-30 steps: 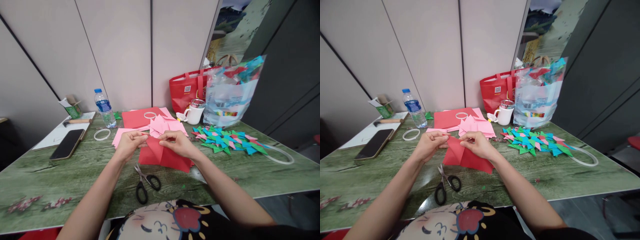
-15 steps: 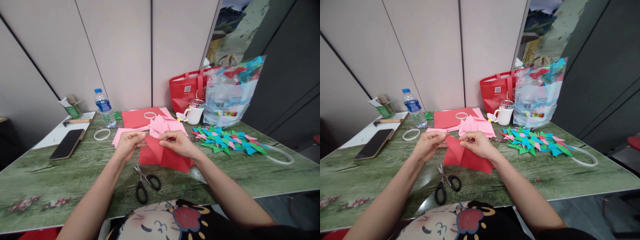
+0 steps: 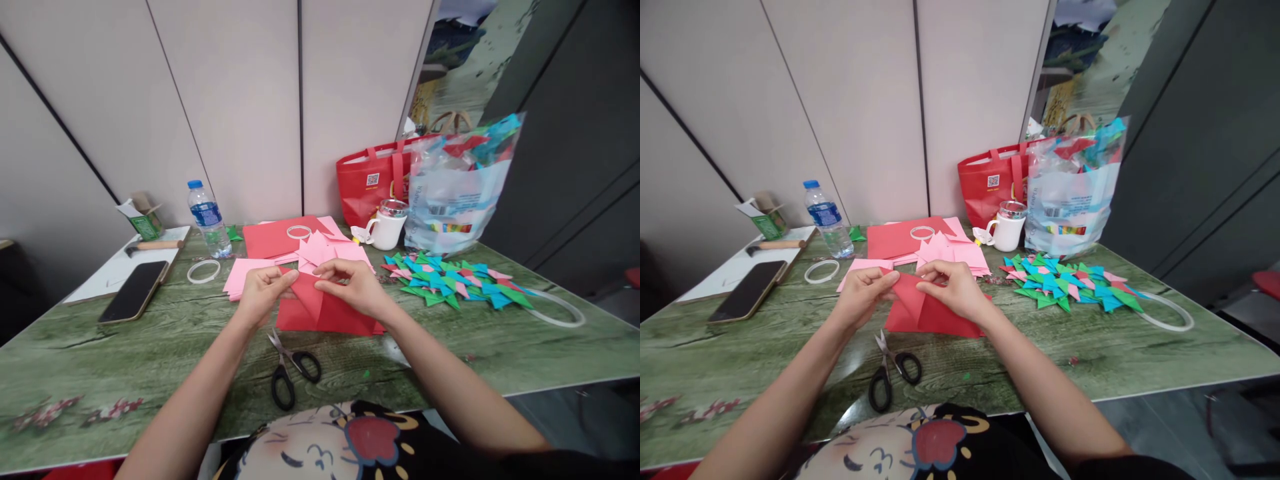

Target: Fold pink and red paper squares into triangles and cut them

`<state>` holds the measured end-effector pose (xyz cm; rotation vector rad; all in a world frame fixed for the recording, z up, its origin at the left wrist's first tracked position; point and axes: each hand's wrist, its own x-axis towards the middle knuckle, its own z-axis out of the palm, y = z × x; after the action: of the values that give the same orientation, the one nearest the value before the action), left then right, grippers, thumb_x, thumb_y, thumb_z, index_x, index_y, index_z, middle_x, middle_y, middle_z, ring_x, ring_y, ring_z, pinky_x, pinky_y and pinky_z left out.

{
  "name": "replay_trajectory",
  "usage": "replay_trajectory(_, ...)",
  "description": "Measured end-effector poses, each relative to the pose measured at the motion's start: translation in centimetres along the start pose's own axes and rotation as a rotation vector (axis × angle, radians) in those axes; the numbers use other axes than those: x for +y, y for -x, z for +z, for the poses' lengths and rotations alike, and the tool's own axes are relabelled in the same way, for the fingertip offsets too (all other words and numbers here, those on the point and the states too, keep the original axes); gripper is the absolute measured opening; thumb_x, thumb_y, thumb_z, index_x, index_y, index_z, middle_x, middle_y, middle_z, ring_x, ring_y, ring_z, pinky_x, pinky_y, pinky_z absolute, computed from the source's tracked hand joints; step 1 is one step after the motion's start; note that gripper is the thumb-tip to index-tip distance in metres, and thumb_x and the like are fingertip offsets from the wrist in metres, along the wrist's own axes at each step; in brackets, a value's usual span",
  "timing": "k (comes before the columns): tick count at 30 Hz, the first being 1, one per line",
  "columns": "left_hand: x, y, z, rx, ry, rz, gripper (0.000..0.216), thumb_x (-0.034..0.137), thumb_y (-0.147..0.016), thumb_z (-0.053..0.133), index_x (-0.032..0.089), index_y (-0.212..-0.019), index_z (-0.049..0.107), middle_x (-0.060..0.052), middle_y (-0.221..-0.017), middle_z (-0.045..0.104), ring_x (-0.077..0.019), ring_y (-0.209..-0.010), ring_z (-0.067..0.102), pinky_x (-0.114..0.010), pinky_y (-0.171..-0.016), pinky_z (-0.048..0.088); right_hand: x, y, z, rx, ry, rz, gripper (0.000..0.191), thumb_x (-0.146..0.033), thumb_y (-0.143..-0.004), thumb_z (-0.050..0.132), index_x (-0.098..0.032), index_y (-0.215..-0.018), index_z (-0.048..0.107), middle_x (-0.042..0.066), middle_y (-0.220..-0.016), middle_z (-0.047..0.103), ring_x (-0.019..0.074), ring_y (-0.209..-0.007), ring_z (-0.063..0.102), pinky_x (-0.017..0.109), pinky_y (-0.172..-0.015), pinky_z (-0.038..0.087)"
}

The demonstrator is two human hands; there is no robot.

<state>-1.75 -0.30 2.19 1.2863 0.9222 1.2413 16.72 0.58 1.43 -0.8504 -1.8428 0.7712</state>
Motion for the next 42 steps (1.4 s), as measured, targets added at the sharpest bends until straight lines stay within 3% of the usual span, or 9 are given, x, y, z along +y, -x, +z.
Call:
replay_trajectory(10, 0.1, 0.0, 0.0, 0.006, 0.028, 0.025, 0.023, 0.032, -0.063, 0.071, 0.011, -0.057, 0.061, -0.001, -0.057, 0.065, -0.0145, -0.055, 0.062, -0.028, -0.056, 0.053, -0.4, 0.1, -0.1, 0.045, 0.015, -0.039, 0.018, -0.027, -0.07, 0.065, -0.016, -0.084, 0.066, 0.005, -0.083, 0.068, 0.0148, -0.074, 0.061, 0.027, -0.067, 0.049)
replay_trajectory(18, -0.4, -0.1, 0.1, 0.033, -0.045, 0.029, 0.024, 0.034, -0.064, 0.07, 0.011, -0.062, 0.063, 0.0, -0.06, 0.065, -0.0123, -0.056, 0.061, -0.026, -0.06, 0.053, 0.0, -0.2, 0.1, 0.011, -0.103, 0.153, 0.02, -0.028, -0.066, 0.068, -0.014, -0.08, 0.066, 0.003, -0.067, 0.066, 0.0133, -0.061, 0.06, 0.025, -0.058, 0.048)
replay_trajectory(24, -1.1, 0.3, 0.8, -0.174, -0.059, -0.147, 0.033, 0.042, -0.068, 0.065, 0.009, -0.067, 0.065, -0.003, -0.06, 0.065, -0.0136, -0.056, 0.061, -0.029, -0.062, 0.053, 0.2, -0.5, 0.0, 0.096, -0.235, 0.216, 0.021, -0.03, -0.061, 0.071, -0.014, -0.075, 0.065, 0.003, -0.07, 0.067, 0.0121, -0.061, 0.059, 0.025, -0.06, 0.047)
replay_trajectory(37, -2.0, 0.3, 1.2, -0.139, -0.035, -0.115, 0.032, 0.041, -0.064, 0.068, 0.01, -0.06, 0.064, -0.002, -0.053, 0.062, -0.0107, -0.049, 0.055, -0.023, -0.052, 0.045, 0.2, -0.4, 0.5, 0.194, -0.398, 0.305, 0.023, -0.031, -0.055, 0.075, -0.016, -0.07, 0.066, 0.0, -0.065, 0.066, 0.0104, -0.057, 0.055, 0.024, -0.058, 0.044)
replay_trajectory(42, -1.7, 0.4, 1.5, -0.234, -0.062, -0.152, 0.033, 0.044, -0.068, 0.064, 0.01, -0.065, 0.064, -0.002, -0.059, 0.063, -0.0095, -0.053, 0.054, -0.021, -0.054, 0.042, 0.9, -0.6, 0.3, 0.29, -0.486, 0.324, 0.022, -0.027, -0.052, 0.077, -0.017, -0.069, 0.067, 0.0, -0.066, 0.065, 0.0094, -0.059, 0.056, 0.024, -0.061, 0.044)
